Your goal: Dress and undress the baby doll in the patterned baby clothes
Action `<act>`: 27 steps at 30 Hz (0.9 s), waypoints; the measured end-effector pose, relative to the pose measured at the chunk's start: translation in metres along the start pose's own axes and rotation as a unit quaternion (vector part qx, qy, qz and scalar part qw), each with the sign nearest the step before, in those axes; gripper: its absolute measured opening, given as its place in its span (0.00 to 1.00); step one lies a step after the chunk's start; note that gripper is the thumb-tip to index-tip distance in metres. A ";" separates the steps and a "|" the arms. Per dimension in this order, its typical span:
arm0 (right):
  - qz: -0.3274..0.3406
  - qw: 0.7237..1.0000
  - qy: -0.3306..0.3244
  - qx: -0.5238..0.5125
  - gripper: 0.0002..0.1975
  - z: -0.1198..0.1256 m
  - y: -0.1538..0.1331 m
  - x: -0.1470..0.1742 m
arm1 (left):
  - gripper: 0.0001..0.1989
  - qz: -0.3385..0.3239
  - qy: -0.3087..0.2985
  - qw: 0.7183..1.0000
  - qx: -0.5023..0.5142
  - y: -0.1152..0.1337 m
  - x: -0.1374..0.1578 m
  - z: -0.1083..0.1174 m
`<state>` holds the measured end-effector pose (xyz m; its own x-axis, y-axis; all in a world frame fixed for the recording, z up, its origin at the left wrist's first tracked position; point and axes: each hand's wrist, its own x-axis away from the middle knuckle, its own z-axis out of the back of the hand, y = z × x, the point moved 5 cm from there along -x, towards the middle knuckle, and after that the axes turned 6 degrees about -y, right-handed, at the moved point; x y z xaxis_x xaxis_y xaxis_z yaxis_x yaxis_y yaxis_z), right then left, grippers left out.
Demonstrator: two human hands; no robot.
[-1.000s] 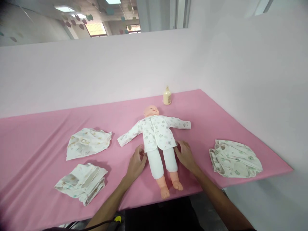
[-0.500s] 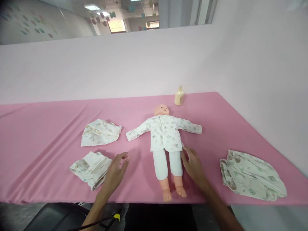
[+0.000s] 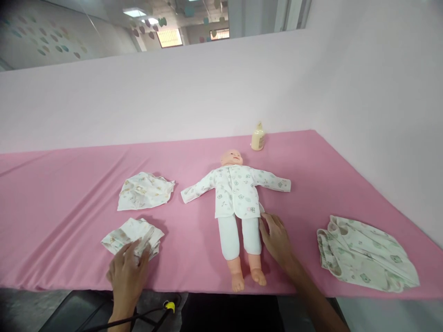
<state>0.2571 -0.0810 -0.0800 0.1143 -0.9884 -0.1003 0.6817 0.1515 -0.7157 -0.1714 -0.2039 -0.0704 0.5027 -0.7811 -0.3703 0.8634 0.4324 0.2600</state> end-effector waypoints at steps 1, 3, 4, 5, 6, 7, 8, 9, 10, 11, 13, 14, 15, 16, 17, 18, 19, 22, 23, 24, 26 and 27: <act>0.000 1.000 -0.001 0.000 0.18 0.000 0.000 0.000 | 0.23 0.002 -0.021 1.000 -0.006 0.000 0.001 -0.006; -0.002 1.000 -0.004 -0.002 0.18 0.000 0.000 0.000 | 0.23 0.009 -0.030 0.999 -0.009 0.001 0.001 -0.012; -0.001 1.000 -0.005 -0.003 0.18 0.000 0.000 0.000 | 0.23 0.011 -0.024 1.000 -0.010 0.002 0.002 -0.012; 0.000 1.000 -0.005 -0.004 0.17 0.000 -0.001 0.000 | 0.23 0.011 -0.019 1.000 -0.011 0.004 0.002 -0.012; 0.001 1.000 -0.004 -0.005 0.17 0.000 -0.001 0.000 | 0.23 0.010 -0.015 1.000 -0.012 0.005 0.002 -0.011; 0.002 1.000 -0.004 -0.006 0.17 0.000 -0.001 0.000 | 0.23 0.008 -0.013 1.000 -0.012 0.006 0.002 -0.010; 0.003 1.000 -0.002 -0.007 0.17 0.000 -0.002 0.000 | 0.23 0.007 -0.013 1.000 -0.011 0.007 0.002 -0.010; 0.002 1.000 -0.001 -0.007 0.17 0.000 -0.002 0.000 | 0.23 0.007 -0.013 1.000 -0.010 0.007 0.002 -0.010; 0.000 1.000 -0.001 -0.006 0.17 0.000 -0.002 0.000 | 0.23 0.012 -0.012 1.000 -0.008 0.006 0.001 -0.011; -0.002 1.000 -0.003 -0.006 0.17 0.000 -0.002 0.000 | 0.23 0.021 -0.010 1.000 -0.004 0.004 0.000 -0.012; -0.005 1.000 -0.008 -0.006 0.17 0.000 -0.001 0.000 | 0.26 0.044 -0.002 0.999 0.004 -0.001 -0.001 -0.014; -0.007 1.000 -0.009 -0.006 0.17 0.001 -0.001 0.000 | 0.28 0.053 0.003 0.999 0.010 -0.004 -0.002 -0.015; -0.008 1.000 -0.011 -0.007 0.18 0.001 -0.001 0.000 | 0.29 0.058 0.008 0.998 0.018 -0.006 -0.003 -0.015; -0.010 1.000 -0.011 -0.008 0.18 0.001 -0.001 0.000 | 0.30 0.060 0.014 0.998 0.029 -0.008 -0.003 -0.015; -0.012 1.000 -0.012 -0.008 0.18 0.001 -0.001 0.000 | 0.30 0.061 0.018 0.997 0.043 -0.010 -0.004 -0.014; -0.014 1.000 -0.012 -0.008 0.18 0.001 -0.001 0.000 | 0.29 0.062 0.019 0.996 0.058 -0.012 -0.004 -0.013; -0.016 1.000 -0.013 -0.008 0.18 0.001 -0.001 0.000 | 0.27 0.063 0.014 0.995 0.072 -0.014 -0.005 -0.012; -0.014 1.000 -0.014 -0.008 0.18 0.001 -0.002 0.000 | 0.24 0.075 0.008 0.991 0.109 -0.021 -0.007 -0.007; -0.013 1.000 -0.014 -0.008 0.18 0.001 -0.002 0.000 | 0.25 0.087 0.013 0.988 0.124 -0.025 -0.008 -0.005; -0.012 1.000 -0.014 -0.006 0.18 0.001 -0.002 0.000 | 0.25 0.106 0.022 0.984 0.143 -0.030 -0.009 -0.003; -0.011 1.000 -0.012 -0.003 0.18 0.001 -0.002 0.000 | 0.25 0.166 0.031 0.967 0.193 -0.042 -0.011 -0.001; -0.012 1.000 -0.010 -0.001 0.18 0.001 -0.001 0.000 | 0.26 0.194 0.021 0.956 0.220 -0.047 -0.012 -0.002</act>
<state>0.2568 -0.0811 -0.0787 0.1130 -0.9912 -0.0688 0.6827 0.1277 -0.7195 -0.2183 -0.2135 -0.0800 0.7902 -0.5780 -0.2036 0.5153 0.4469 0.7313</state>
